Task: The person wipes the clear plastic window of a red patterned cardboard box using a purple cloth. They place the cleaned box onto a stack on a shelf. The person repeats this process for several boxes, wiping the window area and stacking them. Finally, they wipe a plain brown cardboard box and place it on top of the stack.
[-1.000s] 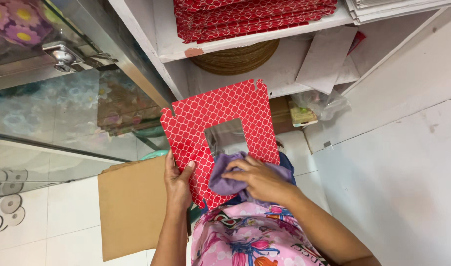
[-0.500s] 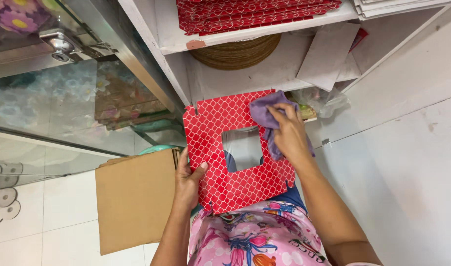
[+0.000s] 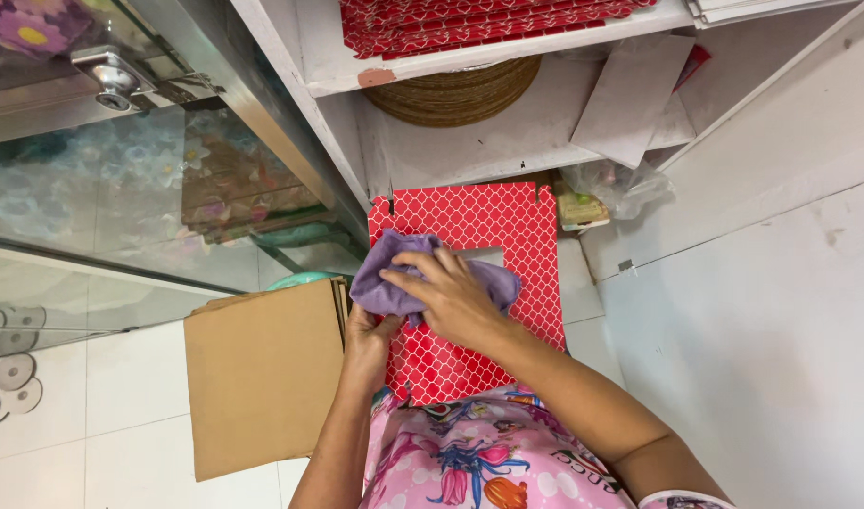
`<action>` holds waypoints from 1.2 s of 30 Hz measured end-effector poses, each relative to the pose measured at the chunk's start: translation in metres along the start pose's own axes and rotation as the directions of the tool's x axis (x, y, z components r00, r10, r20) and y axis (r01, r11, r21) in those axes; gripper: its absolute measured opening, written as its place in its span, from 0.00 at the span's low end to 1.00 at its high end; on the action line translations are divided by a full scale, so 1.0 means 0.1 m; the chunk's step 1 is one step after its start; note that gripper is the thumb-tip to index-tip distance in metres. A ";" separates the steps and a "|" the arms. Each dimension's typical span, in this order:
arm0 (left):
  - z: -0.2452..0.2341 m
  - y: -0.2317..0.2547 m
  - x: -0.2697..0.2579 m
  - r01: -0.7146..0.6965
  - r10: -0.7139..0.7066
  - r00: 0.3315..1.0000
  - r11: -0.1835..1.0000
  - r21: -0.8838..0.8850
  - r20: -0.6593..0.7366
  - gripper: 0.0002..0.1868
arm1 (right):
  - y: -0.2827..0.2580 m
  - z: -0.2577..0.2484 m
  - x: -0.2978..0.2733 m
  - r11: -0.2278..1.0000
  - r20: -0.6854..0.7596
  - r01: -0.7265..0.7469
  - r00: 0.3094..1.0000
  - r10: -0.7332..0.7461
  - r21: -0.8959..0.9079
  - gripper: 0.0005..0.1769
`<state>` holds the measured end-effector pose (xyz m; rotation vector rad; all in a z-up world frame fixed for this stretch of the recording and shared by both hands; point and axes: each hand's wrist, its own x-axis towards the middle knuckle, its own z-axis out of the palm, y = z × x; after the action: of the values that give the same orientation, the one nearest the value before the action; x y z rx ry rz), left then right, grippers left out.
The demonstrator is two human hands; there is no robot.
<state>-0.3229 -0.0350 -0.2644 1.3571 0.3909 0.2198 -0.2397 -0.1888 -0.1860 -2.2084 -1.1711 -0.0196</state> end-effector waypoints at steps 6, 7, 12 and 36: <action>0.05 0.23 -0.09 0.146 -0.142 0.988 0.986 -0.085 0.053 0.33 | 0.37 -0.01 -0.01 0.971 -0.024 -0.203 0.979 0.202 -0.124 0.41; 0.04 0.21 -0.08 0.149 -0.144 0.988 0.984 -0.096 0.055 0.32 | 0.41 0.00 -0.03 0.958 -0.035 -0.253 0.968 0.250 -0.138 0.42; -0.01 0.05 0.00 0.159 -0.154 0.987 0.980 -0.123 0.048 0.32 | 0.18 -0.06 -0.07 0.939 0.006 -0.281 0.958 0.288 -0.198 0.42; -0.34 0.12 0.14 -0.013 -0.052 0.975 0.958 -0.287 -0.216 0.33 | 0.78 -0.13 -0.95 0.939 0.328 -0.314 0.880 0.343 -0.138 0.39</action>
<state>-0.3228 0.0039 -0.2599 1.0445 0.5379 0.3988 -0.2347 -0.2977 -0.2438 -2.5281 -0.9640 0.4945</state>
